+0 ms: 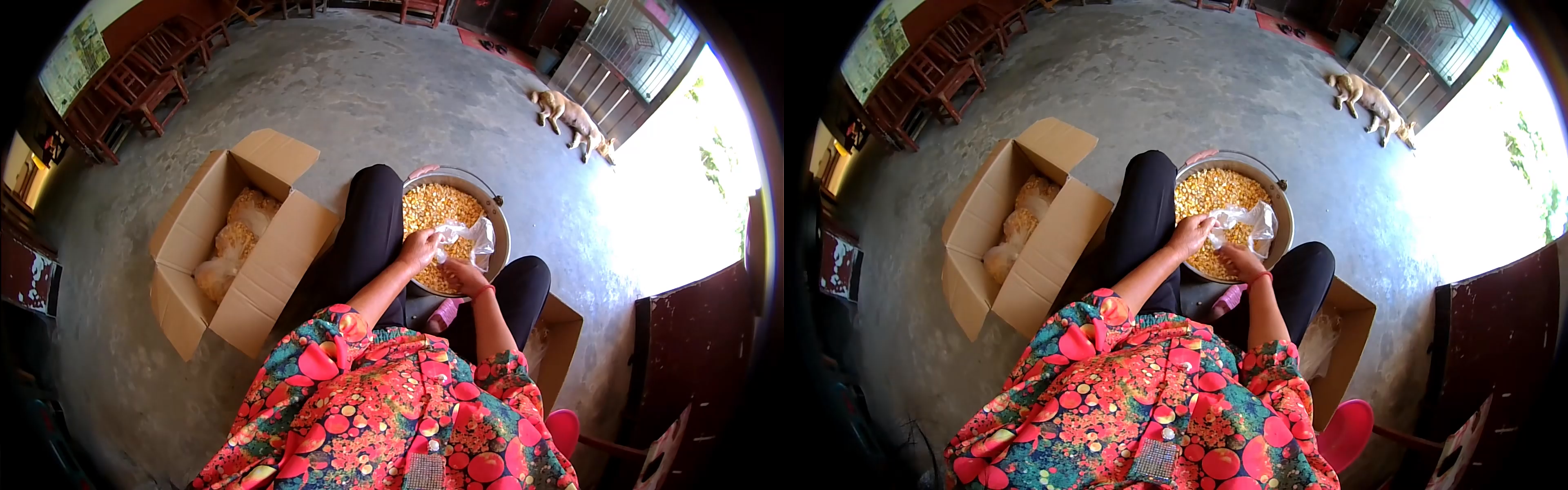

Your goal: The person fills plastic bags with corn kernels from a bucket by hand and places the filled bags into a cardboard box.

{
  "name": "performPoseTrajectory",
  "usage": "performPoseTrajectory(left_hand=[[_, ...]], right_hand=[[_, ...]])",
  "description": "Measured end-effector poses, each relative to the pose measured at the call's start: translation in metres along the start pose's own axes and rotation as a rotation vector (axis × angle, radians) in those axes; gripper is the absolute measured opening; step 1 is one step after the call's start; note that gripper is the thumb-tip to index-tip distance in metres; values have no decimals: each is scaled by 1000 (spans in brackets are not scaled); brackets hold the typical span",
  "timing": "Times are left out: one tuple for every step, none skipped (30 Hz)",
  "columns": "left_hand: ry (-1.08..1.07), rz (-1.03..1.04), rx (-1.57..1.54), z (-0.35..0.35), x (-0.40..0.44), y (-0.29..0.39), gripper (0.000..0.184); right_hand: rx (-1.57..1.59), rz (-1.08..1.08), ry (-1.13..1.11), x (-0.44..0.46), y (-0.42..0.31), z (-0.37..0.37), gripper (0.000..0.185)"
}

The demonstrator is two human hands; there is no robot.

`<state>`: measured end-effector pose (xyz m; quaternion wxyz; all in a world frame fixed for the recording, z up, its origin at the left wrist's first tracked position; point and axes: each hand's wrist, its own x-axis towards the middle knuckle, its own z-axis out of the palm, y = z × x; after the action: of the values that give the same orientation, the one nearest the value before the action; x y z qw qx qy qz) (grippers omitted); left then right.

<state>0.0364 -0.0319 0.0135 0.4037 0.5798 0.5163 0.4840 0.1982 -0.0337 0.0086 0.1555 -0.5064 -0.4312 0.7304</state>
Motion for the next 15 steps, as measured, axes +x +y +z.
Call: performPoseTrajectory(left_hand=[[-1, -1, 0, -1, -1, 2, 25], [-46, -65, 15, -3, -1, 4, 26], [-90, -129, 30, -3, -1, 5, 27], [-92, -129, 30, -2, -1, 3, 27], [-79, -119, 23, -1, 0, 2, 27], [-66, -109, 16, -1, 0, 2, 27], [-65, -109, 16, -2, 0, 1, 27], [-68, -101, 14, -2, 0, 1, 27], [-70, -93, 12, -2, 0, 1, 27], [-70, -94, 11, -2, 0, 1, 27], [-74, -99, -5, -1, 0, 2, 28], [-77, -104, -19, -1, 0, 1, 28], [-77, -104, -20, 0, 1, 0, 28], [-51, -106, -54, 1, 1, -1, 27], [-26, -107, -88, 3, 1, -3, 26]], right_hand=[[330, 10, -71, 2, 3, -6, 20], [429, 37, -57, 4, 7, -12, 19], [431, 37, -57, 3, 6, -12, 19], [493, 22, -42, 2, 5, -12, 18], [554, 7, -27, 1, 5, -12, 18], [643, -29, -107, 4, 9, -18, 16], [643, -29, -108, 8, 13, -22, 16], [709, -71, 41, 13, 18, -25, 16], [772, -113, 191, 14, 18, -25, 16], [852, -190, 231, 18, 23, -31, 19], [851, -190, 231, 18, 28, -34, 19], [157, -491, 463, 11, 27, -31, 22], [-568, -749, 652, 7, 27, -29, 28], [-312, -665, 608, 22, 41, -37, 38], [-313, -664, 608, 17, 35, -33, 38]])
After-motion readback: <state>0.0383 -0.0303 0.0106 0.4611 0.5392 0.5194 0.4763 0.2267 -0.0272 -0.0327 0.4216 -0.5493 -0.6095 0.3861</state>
